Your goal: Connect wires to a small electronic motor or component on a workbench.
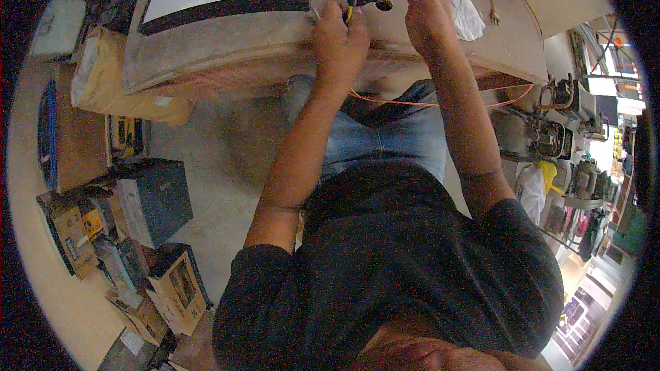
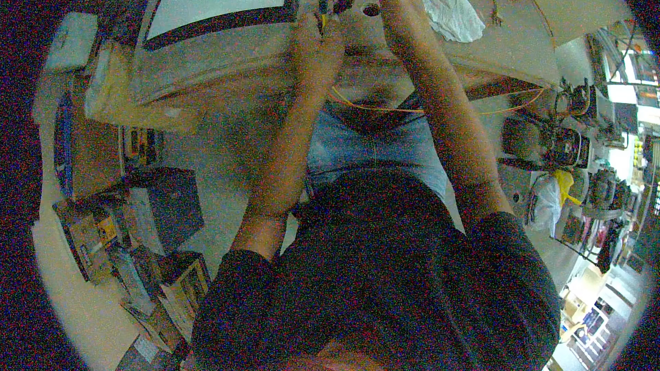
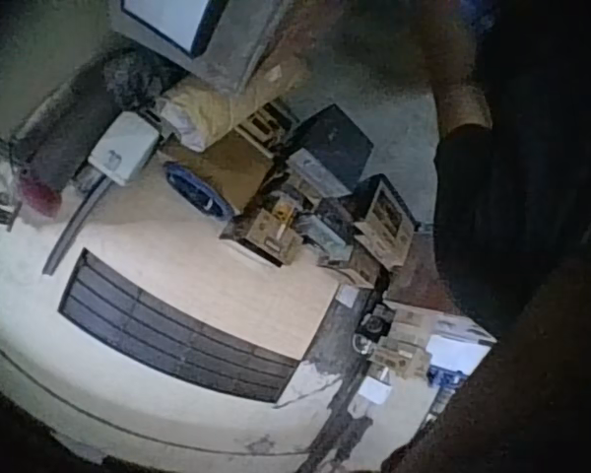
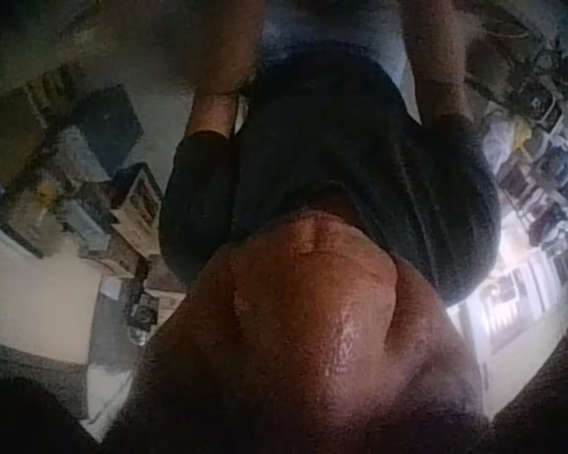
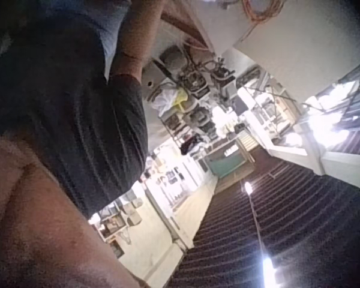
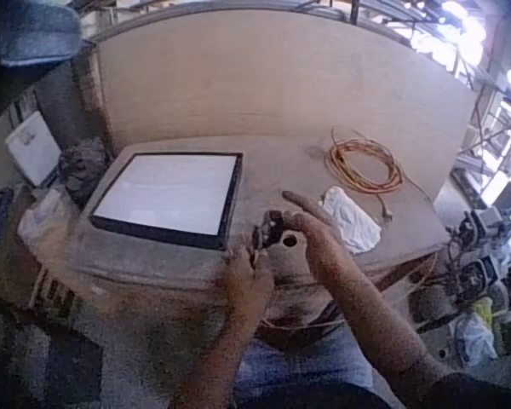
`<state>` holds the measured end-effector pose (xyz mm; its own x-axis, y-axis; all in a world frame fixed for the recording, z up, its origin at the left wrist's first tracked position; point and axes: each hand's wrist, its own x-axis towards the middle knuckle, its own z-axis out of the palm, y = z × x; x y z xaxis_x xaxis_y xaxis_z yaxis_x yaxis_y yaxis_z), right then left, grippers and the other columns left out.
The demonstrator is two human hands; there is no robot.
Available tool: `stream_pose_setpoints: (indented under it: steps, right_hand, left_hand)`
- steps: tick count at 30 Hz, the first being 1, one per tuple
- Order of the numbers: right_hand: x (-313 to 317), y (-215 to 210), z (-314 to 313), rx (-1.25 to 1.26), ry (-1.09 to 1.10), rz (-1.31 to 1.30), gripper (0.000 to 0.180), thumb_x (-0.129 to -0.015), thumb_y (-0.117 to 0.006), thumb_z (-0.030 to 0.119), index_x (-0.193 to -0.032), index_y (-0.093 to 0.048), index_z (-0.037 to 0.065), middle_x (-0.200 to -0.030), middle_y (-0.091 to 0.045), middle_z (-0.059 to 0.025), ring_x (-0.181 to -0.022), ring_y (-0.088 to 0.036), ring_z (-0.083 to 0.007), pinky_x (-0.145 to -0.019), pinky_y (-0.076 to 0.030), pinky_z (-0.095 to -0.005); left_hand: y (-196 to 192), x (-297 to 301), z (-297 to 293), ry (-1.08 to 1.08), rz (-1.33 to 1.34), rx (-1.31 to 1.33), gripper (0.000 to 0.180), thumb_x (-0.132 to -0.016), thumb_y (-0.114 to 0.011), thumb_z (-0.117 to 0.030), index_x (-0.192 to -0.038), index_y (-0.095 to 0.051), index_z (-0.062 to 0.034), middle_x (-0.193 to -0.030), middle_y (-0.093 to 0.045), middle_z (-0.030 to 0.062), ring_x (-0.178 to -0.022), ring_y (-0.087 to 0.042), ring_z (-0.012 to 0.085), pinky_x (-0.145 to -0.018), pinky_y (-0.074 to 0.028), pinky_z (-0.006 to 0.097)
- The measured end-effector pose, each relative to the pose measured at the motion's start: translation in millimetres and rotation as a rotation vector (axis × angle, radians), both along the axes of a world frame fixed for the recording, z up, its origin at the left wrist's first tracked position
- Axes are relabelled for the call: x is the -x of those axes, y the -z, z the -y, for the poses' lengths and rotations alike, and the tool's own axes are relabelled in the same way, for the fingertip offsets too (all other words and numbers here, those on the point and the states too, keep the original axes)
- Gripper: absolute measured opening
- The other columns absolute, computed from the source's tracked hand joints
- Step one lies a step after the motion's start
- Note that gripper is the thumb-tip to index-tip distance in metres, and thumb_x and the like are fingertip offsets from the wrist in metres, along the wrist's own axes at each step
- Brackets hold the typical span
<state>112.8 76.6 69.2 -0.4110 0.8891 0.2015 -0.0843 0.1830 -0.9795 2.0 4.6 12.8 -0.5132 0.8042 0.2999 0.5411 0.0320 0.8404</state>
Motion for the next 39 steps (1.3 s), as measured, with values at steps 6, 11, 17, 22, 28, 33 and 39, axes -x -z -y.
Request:
stream_pose_setpoints:
  steps: [6, 11, 17, 22, 28, 33, 39]
  right_hand:
    - [0.6, -5.2, 10.1, 0.126, -0.043, 0.072, 0.051, -0.089, -0.045, 0.027, -0.133, -0.043, 0.002, -0.115, -0.057, -0.0142, -0.106, -0.054, -0.0230, -0.093, -0.037, -0.0335]
    - [-22.6, 15.3, 38.4, -0.057, -0.056, 0.093, 0.044, -0.087, -0.048, 0.023, -0.125, -0.048, 0.002, -0.117, -0.055, -0.0137, -0.104, -0.055, -0.0213, -0.093, -0.040, -0.0329]
    - [-22.4, 23.5, 28.2, -0.008, -0.084, 0.162, 0.049, -0.087, -0.042, 0.024, -0.130, -0.043, 0.001, -0.127, -0.051, -0.0118, -0.103, -0.058, -0.0230, -0.098, -0.037, -0.0361]
    - [2.5, -4.1, -19.7, 0.119, -0.186, 0.089, 0.058, -0.091, -0.041, 0.034, -0.139, -0.033, 0.002, -0.118, -0.056, -0.0166, -0.104, -0.056, -0.0243, -0.093, -0.037, -0.0359]
    - [-17.2, -5.4, 13.1, -0.508, -0.023, 0.304, 0.052, -0.087, -0.041, 0.025, -0.133, -0.040, 0.001, -0.129, -0.049, -0.0109, -0.107, -0.056, -0.0238, -0.096, -0.042, -0.0386]
    - [-37.4, 40.7, 52.3, 0.110, -0.160, -0.068, 0.058, -0.091, -0.037, 0.032, -0.140, -0.029, 0.003, -0.131, -0.048, -0.0136, -0.108, -0.055, -0.0280, -0.097, -0.040, -0.0411]
    - [-24.7, 27.7, -35.7, -0.304, -0.073, 0.476, 0.053, -0.095, -0.033, 0.045, -0.131, -0.045, 0.008, -0.133, -0.047, -0.0157, -0.109, -0.055, -0.0329, -0.095, -0.040, -0.0416]
  left_hand:
    - [5.3, 3.5, -8.6, -0.007, 0.065, -0.051, 0.023, -0.087, -0.056, -0.021, -0.085, -0.054, 0.0021, -0.071, -0.059, 0.0192, -0.068, -0.059, 0.0378, -0.062, -0.045, 0.046]
    - [-14.0, 8.6, -7.4, 0.024, 0.336, -0.119, 0.023, -0.089, -0.054, -0.022, -0.082, -0.056, -0.0003, -0.063, -0.057, 0.0080, -0.059, -0.057, 0.0204, -0.057, -0.044, 0.038]
    - [-23.4, 26.8, 0.4, 0.396, 0.935, -0.090, 0.018, -0.085, -0.059, -0.025, -0.077, -0.059, -0.0083, -0.065, -0.051, -0.0049, -0.059, -0.046, 0.0066, -0.050, -0.037, 0.024]
    - [-4.3, 41.3, 0.1, 0.489, 0.605, 0.064, 0.019, -0.084, -0.059, -0.025, -0.078, -0.059, -0.0067, -0.065, -0.051, -0.0025, -0.061, -0.048, 0.0087, -0.053, -0.039, 0.028]
    - [-6.8, 22.6, 9.0, 0.201, 0.304, 0.015, 0.022, -0.084, -0.058, -0.024, -0.078, -0.058, -0.0038, -0.063, -0.052, 0.0015, -0.058, -0.047, 0.0114, -0.053, -0.039, 0.030]
    - [-20.8, 17.8, 1.5, 0.184, 0.522, -0.087, 0.024, -0.085, -0.057, -0.025, -0.075, -0.057, -0.0031, -0.061, -0.050, 0.0007, -0.055, -0.046, 0.0098, -0.050, -0.036, 0.029]
    - [-2.7, 34.7, 3.7, 0.607, 0.808, 0.075, 0.024, -0.087, -0.056, -0.029, -0.074, -0.057, -0.0090, -0.059, -0.046, -0.0059, -0.053, -0.042, 0.0033, -0.046, -0.031, 0.023]
